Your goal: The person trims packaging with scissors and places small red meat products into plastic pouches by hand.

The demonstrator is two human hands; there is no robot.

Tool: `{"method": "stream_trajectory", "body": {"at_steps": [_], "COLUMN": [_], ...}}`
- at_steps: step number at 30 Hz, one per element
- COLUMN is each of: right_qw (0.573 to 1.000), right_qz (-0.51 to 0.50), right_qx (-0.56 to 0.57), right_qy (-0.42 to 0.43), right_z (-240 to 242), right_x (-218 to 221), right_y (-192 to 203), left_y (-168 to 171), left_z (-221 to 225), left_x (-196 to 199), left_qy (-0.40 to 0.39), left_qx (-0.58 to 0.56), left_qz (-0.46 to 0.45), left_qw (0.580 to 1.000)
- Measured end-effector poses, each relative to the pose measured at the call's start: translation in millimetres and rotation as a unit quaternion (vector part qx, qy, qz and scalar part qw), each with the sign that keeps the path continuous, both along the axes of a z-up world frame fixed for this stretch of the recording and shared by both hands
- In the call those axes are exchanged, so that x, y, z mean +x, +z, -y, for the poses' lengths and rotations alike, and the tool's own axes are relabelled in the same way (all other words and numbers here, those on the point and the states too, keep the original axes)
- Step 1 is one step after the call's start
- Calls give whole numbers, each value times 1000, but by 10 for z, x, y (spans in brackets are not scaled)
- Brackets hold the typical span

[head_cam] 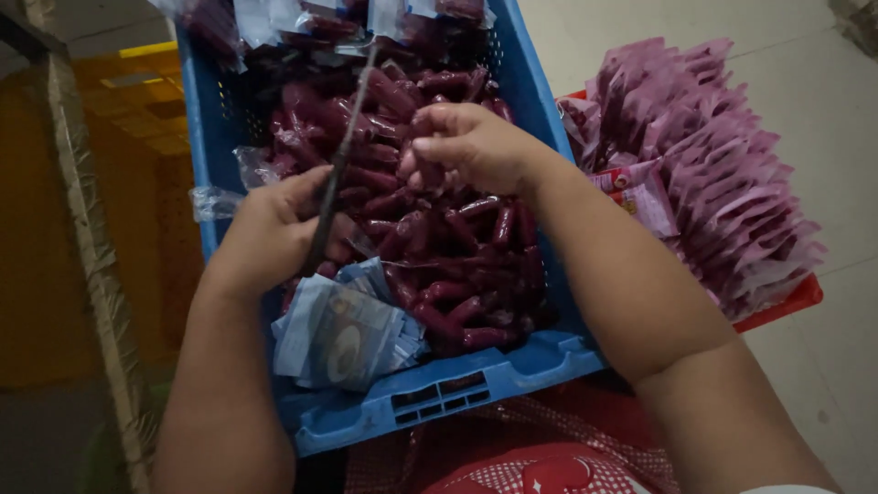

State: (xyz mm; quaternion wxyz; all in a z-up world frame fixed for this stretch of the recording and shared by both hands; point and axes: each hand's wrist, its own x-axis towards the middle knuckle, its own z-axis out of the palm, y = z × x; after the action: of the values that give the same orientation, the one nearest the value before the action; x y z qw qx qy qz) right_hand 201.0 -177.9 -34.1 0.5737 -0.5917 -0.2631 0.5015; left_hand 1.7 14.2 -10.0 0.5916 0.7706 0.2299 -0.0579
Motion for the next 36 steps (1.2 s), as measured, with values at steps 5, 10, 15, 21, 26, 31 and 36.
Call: {"method": "stream_trajectory", "body": {"at_steps": [5, 10, 15, 21, 26, 31, 36], "right_qw": [996, 988, 876, 863, 851, 865, 897], "right_qz": [35, 128, 476, 497, 513, 488, 438], "right_qx": [23, 40, -17, -61, -66, -41, 7], "right_qy": [-82, -74, -72, -68, -88, -106, -64], "right_z": [30, 34, -38, -40, -100, -104, -97], "right_x": [22, 3, 91, -48, 38, -22, -18], "right_y": [47, 61, -234, -94, -401, -285, -163], "left_y": [130, 224, 333, 190, -49, 71, 432], "left_z": [88, 210, 350, 330, 272, 314, 461], "left_x": [-38, 29, 86, 111, -4, 45, 119], "left_qy": [-42, -47, 0, -39, -73, -77, 12], "left_qx": [0, -5, 58, 88, 197, 151, 9], "left_qz": [-52, -91, -109, -96, 43, 35, -119], "left_qw": [998, 995, 992, 991, 977, 985, 993]}}
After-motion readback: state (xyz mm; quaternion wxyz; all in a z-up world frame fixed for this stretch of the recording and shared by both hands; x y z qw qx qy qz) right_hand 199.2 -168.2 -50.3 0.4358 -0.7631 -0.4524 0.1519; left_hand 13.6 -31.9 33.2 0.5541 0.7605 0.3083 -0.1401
